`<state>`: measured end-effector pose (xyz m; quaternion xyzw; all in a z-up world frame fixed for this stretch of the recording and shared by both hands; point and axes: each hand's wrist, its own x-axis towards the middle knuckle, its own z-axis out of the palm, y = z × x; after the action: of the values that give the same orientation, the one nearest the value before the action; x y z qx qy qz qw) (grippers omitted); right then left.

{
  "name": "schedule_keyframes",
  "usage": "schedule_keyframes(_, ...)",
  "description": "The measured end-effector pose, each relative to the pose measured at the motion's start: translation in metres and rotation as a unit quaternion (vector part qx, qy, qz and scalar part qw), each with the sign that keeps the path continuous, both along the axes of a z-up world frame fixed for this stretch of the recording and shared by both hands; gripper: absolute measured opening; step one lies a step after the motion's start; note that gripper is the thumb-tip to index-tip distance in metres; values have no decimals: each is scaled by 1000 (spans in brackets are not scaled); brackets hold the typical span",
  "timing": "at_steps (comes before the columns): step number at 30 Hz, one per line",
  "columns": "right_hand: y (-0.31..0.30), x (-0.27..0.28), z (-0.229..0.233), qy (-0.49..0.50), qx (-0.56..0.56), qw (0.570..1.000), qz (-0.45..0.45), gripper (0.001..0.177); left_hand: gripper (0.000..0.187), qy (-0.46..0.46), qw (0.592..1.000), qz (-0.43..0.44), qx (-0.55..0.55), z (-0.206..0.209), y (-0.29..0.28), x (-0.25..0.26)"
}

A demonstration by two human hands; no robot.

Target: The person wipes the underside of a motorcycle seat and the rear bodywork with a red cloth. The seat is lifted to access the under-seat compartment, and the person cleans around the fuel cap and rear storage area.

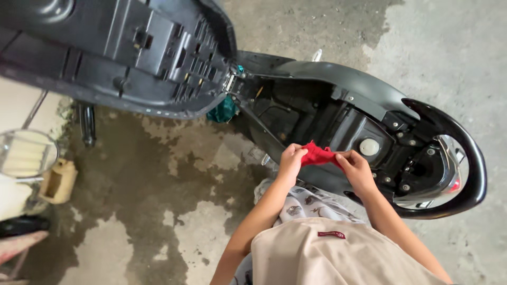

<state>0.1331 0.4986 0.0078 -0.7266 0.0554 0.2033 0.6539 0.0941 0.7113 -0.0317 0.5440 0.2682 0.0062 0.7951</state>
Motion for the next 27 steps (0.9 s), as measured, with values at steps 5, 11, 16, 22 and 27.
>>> schedule_keyframes(5,-9,2,9,-39,-109,993,-2,18,16,-29,999,-10,26,5,-11,24)
schedule_keyframes(11,-6,-5,28,-126,-14,992,-19,43,23,-97,986,-120,71,7,-27,61)
schedule_keyframes(16,6,-6,44,-128,-53,990,-35,68,24,-156,938,-265,157,52,-48,69)
schedule_keyframes(22,7,-6,15,-59,60,994,-77,40,21,-280,888,-297,212,70,-19,80)
schedule_keyframes(27,42,2,43,-119,117,985,-45,72,22,-284,873,-326,226,87,15,83)
